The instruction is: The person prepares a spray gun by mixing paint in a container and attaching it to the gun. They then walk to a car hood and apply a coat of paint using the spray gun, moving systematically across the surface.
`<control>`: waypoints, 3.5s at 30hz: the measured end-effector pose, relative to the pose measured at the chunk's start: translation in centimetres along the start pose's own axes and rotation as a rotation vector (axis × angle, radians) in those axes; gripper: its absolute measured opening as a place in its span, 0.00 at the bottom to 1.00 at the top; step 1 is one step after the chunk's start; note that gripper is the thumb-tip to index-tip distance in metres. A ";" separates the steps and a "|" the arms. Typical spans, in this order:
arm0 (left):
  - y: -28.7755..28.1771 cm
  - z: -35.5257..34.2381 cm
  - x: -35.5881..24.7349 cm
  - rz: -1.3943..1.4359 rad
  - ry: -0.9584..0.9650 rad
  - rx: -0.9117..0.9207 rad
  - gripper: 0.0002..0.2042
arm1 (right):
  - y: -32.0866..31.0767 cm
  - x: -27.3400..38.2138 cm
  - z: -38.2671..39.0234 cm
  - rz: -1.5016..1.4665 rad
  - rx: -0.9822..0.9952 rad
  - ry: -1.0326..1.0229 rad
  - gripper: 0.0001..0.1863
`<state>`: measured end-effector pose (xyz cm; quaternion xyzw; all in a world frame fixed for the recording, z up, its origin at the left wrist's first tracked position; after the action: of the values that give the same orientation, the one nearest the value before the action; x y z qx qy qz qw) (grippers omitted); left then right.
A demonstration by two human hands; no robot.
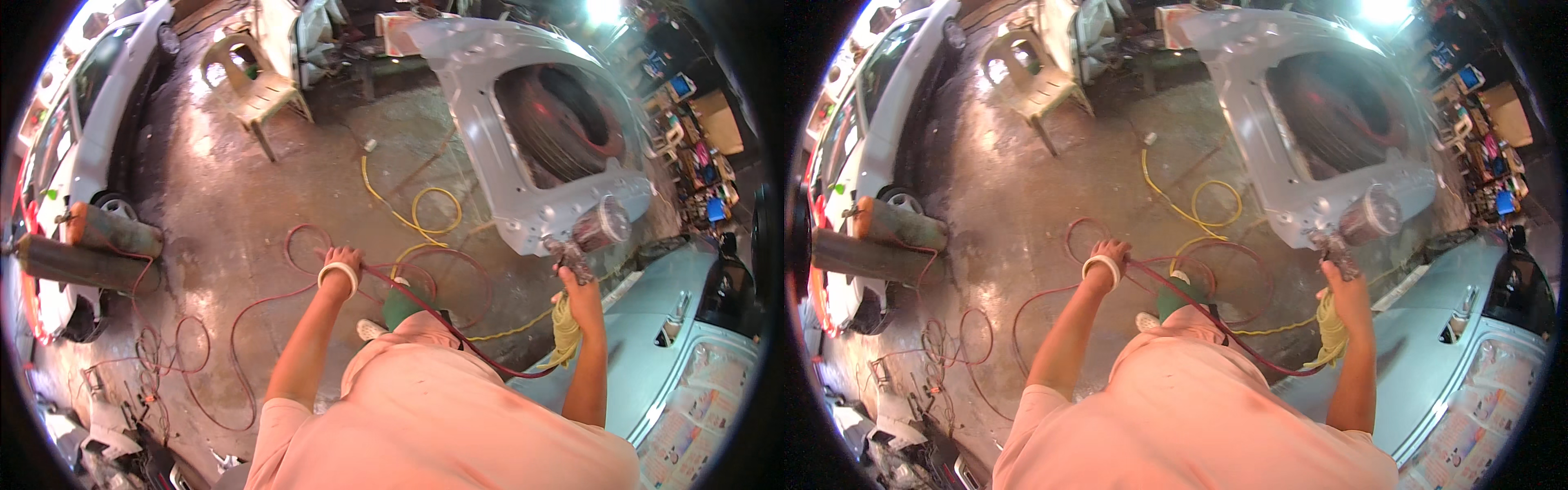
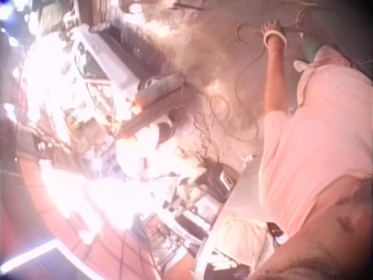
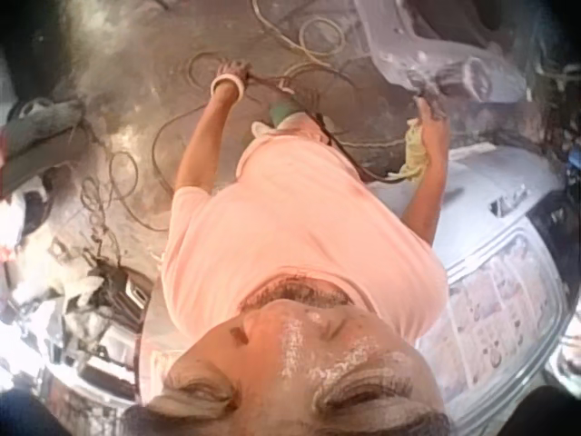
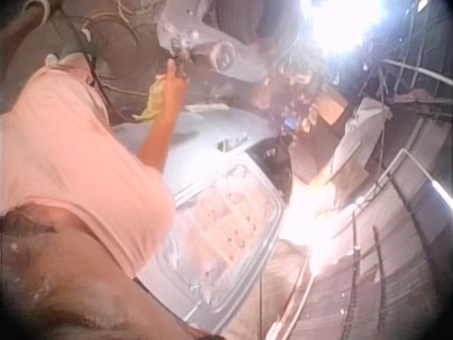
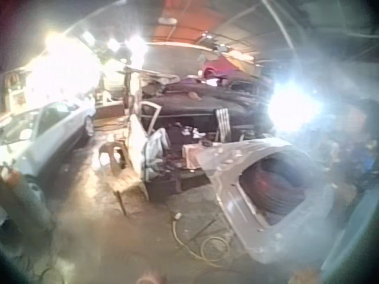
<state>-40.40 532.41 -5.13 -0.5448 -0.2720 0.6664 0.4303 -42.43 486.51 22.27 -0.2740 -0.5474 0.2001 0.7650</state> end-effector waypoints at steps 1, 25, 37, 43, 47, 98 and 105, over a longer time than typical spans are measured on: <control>-1.7 -0.8 1.3 0.046 -0.024 -0.063 0.15 | 0.9 1.6 -0.4 -0.031 -0.030 -0.052 0.21; -21.9 -37.5 26.8 1.232 -0.706 0.102 0.12 | 23.8 36.0 -39.3 -0.021 -0.152 -0.086 0.18; -27.5 -64.9 33.1 0.812 -0.276 0.387 0.08 | 29.6 43.0 -50.6 -0.181 -0.591 0.210 0.16; -30.2 -83.1 44.4 1.144 -0.204 0.461 0.13 | 37.5 51.3 -59.9 -0.142 -0.773 0.444 0.18; -35.9 -93.4 48.5 1.141 -0.234 0.636 0.24 | 43.0 56.2 -67.3 0.099 -0.698 0.672 0.23; -53.6 -109.6 46.2 0.863 0.185 0.764 0.15 | 48.8 59.2 -103.4 0.091 -0.604 0.774 0.29; -53.9 -109.8 42.9 0.885 0.216 0.865 0.16 | 43.6 60.4 -97.5 0.164 -0.684 0.753 0.25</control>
<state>78.43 583.99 -9.82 -0.4466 0.3185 0.7724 0.3202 69.02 537.17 13.92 -0.6035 -0.2448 -0.0438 0.7576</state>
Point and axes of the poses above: each hand's wrist, its own z-axis away from the middle knuckle, its own y-axis out of the palm, x = y × z, the point moved 4 cm from there along -z, towards the middle knuckle, and after that the axes turned 11 degrees about z, right-handed, at the moved point
